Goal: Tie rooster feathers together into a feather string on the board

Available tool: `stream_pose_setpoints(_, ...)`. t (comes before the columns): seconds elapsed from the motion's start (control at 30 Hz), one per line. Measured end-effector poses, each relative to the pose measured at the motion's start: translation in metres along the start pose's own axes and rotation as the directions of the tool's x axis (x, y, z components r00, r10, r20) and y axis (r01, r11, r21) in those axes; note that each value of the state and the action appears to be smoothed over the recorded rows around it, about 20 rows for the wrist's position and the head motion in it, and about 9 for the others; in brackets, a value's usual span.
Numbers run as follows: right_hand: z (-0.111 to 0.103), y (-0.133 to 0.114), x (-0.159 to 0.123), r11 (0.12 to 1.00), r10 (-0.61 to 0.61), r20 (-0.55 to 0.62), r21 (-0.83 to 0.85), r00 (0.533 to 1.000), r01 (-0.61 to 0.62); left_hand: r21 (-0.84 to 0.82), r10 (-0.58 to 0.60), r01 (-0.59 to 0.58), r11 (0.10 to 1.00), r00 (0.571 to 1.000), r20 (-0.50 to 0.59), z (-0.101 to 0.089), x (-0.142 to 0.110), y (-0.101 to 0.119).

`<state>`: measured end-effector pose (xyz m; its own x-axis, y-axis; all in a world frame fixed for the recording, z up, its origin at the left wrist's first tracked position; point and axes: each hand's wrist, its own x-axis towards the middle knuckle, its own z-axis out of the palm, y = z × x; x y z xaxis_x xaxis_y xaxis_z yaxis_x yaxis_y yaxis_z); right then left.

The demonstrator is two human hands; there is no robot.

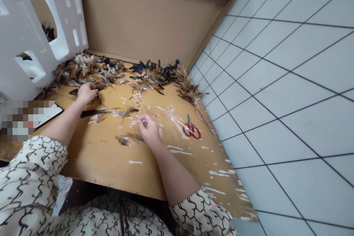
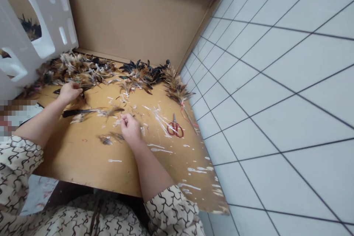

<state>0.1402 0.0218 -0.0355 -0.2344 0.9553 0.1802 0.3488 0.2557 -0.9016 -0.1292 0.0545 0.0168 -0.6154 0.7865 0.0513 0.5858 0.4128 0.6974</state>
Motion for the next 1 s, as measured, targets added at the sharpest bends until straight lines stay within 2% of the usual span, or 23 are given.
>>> stream_pose_setpoints(0.1, 0.001, 0.002, 0.0, 1.0, -0.007, 0.014, -0.02, 1.0, 0.007, 0.15, 0.011, -0.011, 0.989, 1.0, 0.002, -0.012, 0.014, -0.012)
stream_pose_setpoints(0.2, 0.002, 0.004, 0.001, 0.999, -0.023, 0.028, -0.041, 0.999, 0.024, 0.177, 0.018, -0.02, 0.984, 1.0, 0.012, -0.015, 0.023, -0.016)
stream_pose_setpoints(0.37, 0.0, 0.007, 0.002, 0.993, -0.057, 0.028, -0.102, 0.998, 0.059, 0.251, 0.02, -0.031, 0.967, 0.999, 0.046, -0.005, 0.036, -0.009)
stream_pose_setpoints(0.5, -0.001, 0.008, 0.0, 0.981, -0.106, 0.03, -0.158, 0.994, 0.109, 0.315, 0.058, -0.056, 0.947, 0.998, 0.003, 0.003, 0.04, 0.004)
stream_pose_setpoints(0.63, -0.002, 0.007, -0.002, 0.972, -0.138, 0.05, -0.187, 0.989, 0.145, 0.34, 0.072, -0.053, 0.939, 0.996, -0.044, 0.003, 0.04, 0.019)
stream_pose_setpoints(0.83, -0.003, 0.005, -0.004, 0.966, -0.15, 0.056, -0.205, 0.987, 0.158, 0.337, 0.085, -0.02, 0.941, 0.98, -0.18, -0.012, 0.044, 0.027)
stream_pose_setpoints(0.9, -0.003, 0.005, -0.004, 0.966, -0.147, 0.05, -0.206, 0.988, 0.154, 0.317, 0.07, -0.007, 0.949, 0.98, -0.187, -0.017, 0.048, 0.027)
stream_pose_setpoints(1.0, -0.003, 0.003, -0.005, 0.967, -0.145, 0.05, -0.204, 0.988, 0.152, 0.271, 0.008, 0.029, 0.962, 0.991, -0.135, -0.021, 0.057, 0.027)
